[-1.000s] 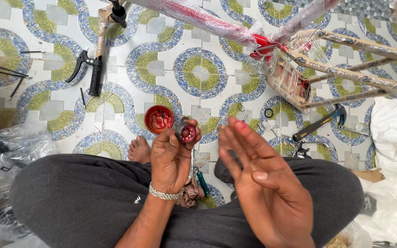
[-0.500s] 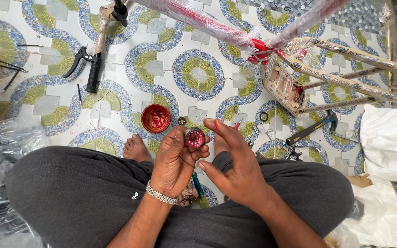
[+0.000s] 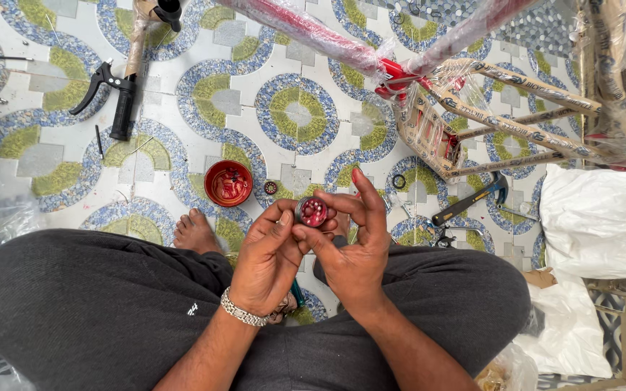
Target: The person sits on the floor and applies red grease to a bicycle bearing cup using their fingers. They then pick up a set of ball bearings and carefully place them into the greased cup. The person continues to adjust the bearings and apply more grease to ensure they are properly seated.
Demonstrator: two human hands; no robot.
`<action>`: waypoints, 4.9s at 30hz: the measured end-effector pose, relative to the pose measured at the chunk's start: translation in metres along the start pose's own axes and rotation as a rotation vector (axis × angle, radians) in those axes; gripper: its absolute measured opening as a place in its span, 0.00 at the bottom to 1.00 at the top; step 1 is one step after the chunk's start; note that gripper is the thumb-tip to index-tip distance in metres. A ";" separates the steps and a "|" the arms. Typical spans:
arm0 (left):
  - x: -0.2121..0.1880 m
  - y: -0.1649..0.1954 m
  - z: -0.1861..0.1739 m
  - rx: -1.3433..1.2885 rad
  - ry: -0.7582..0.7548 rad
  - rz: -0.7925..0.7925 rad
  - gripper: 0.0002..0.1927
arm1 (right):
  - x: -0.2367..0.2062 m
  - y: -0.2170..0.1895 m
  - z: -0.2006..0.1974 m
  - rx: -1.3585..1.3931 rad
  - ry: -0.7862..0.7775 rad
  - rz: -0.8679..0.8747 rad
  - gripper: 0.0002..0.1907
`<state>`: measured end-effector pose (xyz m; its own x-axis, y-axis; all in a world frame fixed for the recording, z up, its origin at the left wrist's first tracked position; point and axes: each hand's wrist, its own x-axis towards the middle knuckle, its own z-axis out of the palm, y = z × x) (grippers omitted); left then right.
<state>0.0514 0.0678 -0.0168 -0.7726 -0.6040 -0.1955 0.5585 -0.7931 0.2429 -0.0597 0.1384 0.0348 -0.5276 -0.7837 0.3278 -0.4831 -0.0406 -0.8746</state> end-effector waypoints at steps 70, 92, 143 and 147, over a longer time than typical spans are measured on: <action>0.004 0.004 -0.001 0.362 0.241 0.346 0.14 | 0.010 -0.006 -0.042 -1.275 -0.390 -0.609 0.36; 0.010 0.012 0.001 0.044 0.143 0.085 0.12 | -0.007 -0.021 -0.027 -0.518 -0.363 -0.164 0.36; 0.005 0.007 -0.015 0.112 0.057 0.269 0.10 | -0.036 -0.032 0.010 -0.392 -0.185 -0.008 0.39; 0.011 0.006 -0.017 0.444 -0.016 0.492 0.08 | -0.043 -0.046 0.012 0.260 -0.221 0.445 0.44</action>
<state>0.0516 0.0548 -0.0340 -0.4657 -0.8834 0.0519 0.6726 -0.3152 0.6695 -0.0067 0.1667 0.0564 -0.4687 -0.8702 -0.1516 -0.0439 0.1944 -0.9799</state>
